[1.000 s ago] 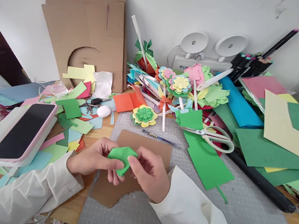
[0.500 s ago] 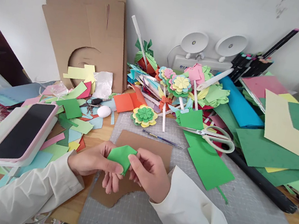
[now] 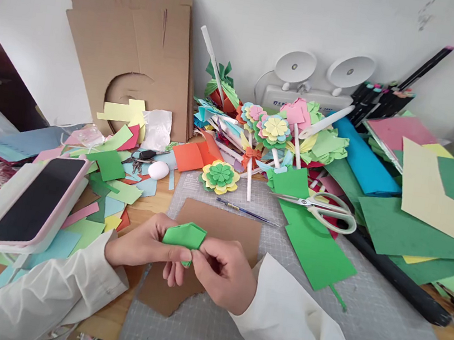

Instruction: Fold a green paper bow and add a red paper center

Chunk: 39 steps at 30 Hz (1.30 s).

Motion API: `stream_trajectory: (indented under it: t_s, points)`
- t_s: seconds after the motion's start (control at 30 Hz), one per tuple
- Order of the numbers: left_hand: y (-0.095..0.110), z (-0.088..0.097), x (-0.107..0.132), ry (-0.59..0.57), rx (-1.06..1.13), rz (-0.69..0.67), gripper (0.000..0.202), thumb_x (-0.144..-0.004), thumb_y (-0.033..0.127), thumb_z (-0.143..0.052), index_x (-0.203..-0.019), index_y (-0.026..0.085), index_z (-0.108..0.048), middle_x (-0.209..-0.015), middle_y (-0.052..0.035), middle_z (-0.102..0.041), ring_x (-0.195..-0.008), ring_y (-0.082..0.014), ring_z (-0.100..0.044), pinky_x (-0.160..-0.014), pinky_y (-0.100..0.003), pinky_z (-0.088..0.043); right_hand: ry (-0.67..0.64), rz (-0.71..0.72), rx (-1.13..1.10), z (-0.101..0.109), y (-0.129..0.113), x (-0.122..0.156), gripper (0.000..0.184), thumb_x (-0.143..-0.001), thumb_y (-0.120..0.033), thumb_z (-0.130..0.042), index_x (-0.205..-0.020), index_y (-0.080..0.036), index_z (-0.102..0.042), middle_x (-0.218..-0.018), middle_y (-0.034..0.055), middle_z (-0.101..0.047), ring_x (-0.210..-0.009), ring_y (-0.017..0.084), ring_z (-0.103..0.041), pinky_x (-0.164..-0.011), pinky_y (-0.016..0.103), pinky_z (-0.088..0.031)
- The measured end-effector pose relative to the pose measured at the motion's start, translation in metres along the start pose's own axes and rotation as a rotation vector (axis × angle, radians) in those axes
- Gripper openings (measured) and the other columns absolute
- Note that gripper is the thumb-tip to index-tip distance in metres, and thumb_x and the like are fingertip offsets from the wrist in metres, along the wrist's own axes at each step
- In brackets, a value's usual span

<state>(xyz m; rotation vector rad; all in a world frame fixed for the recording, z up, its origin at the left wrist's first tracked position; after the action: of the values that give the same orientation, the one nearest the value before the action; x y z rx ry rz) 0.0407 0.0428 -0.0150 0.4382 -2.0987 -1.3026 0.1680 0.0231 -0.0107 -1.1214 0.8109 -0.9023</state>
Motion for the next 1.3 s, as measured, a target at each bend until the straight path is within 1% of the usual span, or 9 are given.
stream_trajectory:
  t_s: [0.1,0.2,0.3,0.47,0.7,0.83,0.97,1.1,1.3]
  points:
    - [-0.001,0.003,0.003,0.064,-0.08,-0.008,0.027,-0.075,0.035,-0.071,-0.067,0.01,-0.065,-0.059,-0.0054,-0.07,-0.047,-0.0102,-0.063,-0.044,-0.016,-0.047,0.1,0.065,0.03,0.007,-0.001,0.002,0.038,-0.094,-0.027,-0.04,-0.057,-0.02,-0.037,-0.048,-0.0061,-0.033,-0.043,0.008,-0.03,-0.043,0.024,-0.023]
    - [0.0,0.005,0.005,0.102,-0.212,-0.05,0.024,-0.077,0.03,-0.069,-0.063,0.01,-0.065,-0.058,-0.005,-0.069,-0.044,-0.0082,-0.059,-0.045,-0.016,-0.047,0.209,0.194,-0.009,0.013,-0.004,0.005,0.03,-0.096,-0.023,-0.036,-0.067,-0.021,-0.043,-0.055,-0.0049,-0.038,-0.048,0.01,-0.037,-0.048,0.025,-0.029]
    - [0.002,0.006,0.005,0.112,-0.329,-0.127,0.024,-0.079,0.026,-0.065,-0.062,0.01,-0.065,-0.057,-0.0053,-0.068,-0.045,-0.0078,-0.057,-0.045,-0.016,-0.046,0.238,0.32,0.018,0.014,-0.008,0.007,0.021,-0.095,-0.014,-0.033,-0.085,-0.022,-0.05,-0.068,-0.0009,-0.047,-0.06,0.013,-0.047,-0.055,0.027,-0.037]
    - [0.006,0.005,0.004,0.074,-0.513,-0.278,0.023,-0.081,0.022,-0.06,-0.062,0.01,-0.065,-0.055,-0.0045,-0.066,-0.047,-0.0084,-0.055,-0.046,-0.016,-0.041,0.227,0.447,0.251,0.009,-0.019,0.008,0.031,-0.084,-0.009,-0.054,-0.111,-0.023,-0.049,-0.098,0.0069,-0.053,-0.088,0.021,-0.054,-0.071,0.033,-0.047]
    - [0.006,0.0,0.006,-0.017,-0.619,-0.366,0.036,-0.09,0.034,-0.049,-0.074,0.009,-0.068,-0.064,-0.0099,-0.069,-0.054,-0.0118,-0.06,-0.052,-0.02,-0.046,0.229,0.398,0.292,0.008,-0.016,0.004,0.025,-0.085,-0.01,-0.056,-0.106,-0.024,-0.055,-0.095,0.0056,-0.053,-0.082,0.018,-0.056,-0.064,0.029,-0.051]
    - [0.01,-0.003,0.008,-0.065,-0.613,-0.451,0.051,-0.097,0.035,-0.028,-0.08,0.007,-0.067,-0.07,-0.0135,-0.07,-0.058,-0.0138,-0.063,-0.058,-0.022,-0.051,0.264,0.447,0.323,0.008,-0.019,0.005,0.025,-0.084,-0.009,-0.057,-0.105,-0.022,-0.059,-0.094,0.0058,-0.054,-0.086,0.019,-0.056,-0.069,0.031,-0.051]
    - [0.01,-0.004,0.009,-0.062,-0.662,-0.505,0.054,-0.098,0.033,-0.023,-0.077,0.008,-0.066,-0.066,-0.0136,-0.07,-0.055,-0.0138,-0.063,-0.056,-0.022,-0.051,0.24,0.451,0.29,0.006,-0.022,0.006,0.027,-0.084,-0.008,-0.056,-0.108,-0.02,-0.06,-0.095,0.0066,-0.054,-0.087,0.019,-0.057,-0.072,0.032,-0.052]
    - [0.009,-0.005,0.01,-0.058,-0.686,-0.514,0.055,-0.098,0.033,-0.022,-0.077,0.009,-0.066,-0.065,-0.012,-0.07,-0.053,-0.0131,-0.063,-0.055,-0.021,-0.051,0.227,0.384,0.141,0.003,-0.019,0.005,0.028,-0.084,-0.006,-0.055,-0.105,-0.022,-0.061,-0.097,0.0059,-0.051,-0.085,0.018,-0.06,-0.066,0.03,-0.055]
    - [0.008,-0.006,0.009,-0.053,-0.699,-0.522,0.058,-0.098,0.035,-0.022,-0.075,0.008,-0.068,-0.062,-0.0121,-0.069,-0.053,-0.0134,-0.063,-0.055,-0.022,-0.051,0.091,0.317,-0.238,-0.007,-0.014,0.003,0.03,-0.088,-0.002,-0.047,-0.099,-0.026,-0.061,-0.099,0.0019,-0.042,-0.066,0.009,-0.064,-0.054,0.025,-0.058]
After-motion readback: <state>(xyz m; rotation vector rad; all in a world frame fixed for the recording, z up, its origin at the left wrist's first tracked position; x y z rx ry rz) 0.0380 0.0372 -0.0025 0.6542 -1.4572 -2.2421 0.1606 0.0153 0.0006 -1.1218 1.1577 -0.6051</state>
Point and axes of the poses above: each hand's wrist, its own x-axis away from the middle knuckle, its own z-axis out of the back of the hand, y = z × x, the point moved 5 cm from there along -x, towards the middle knuckle
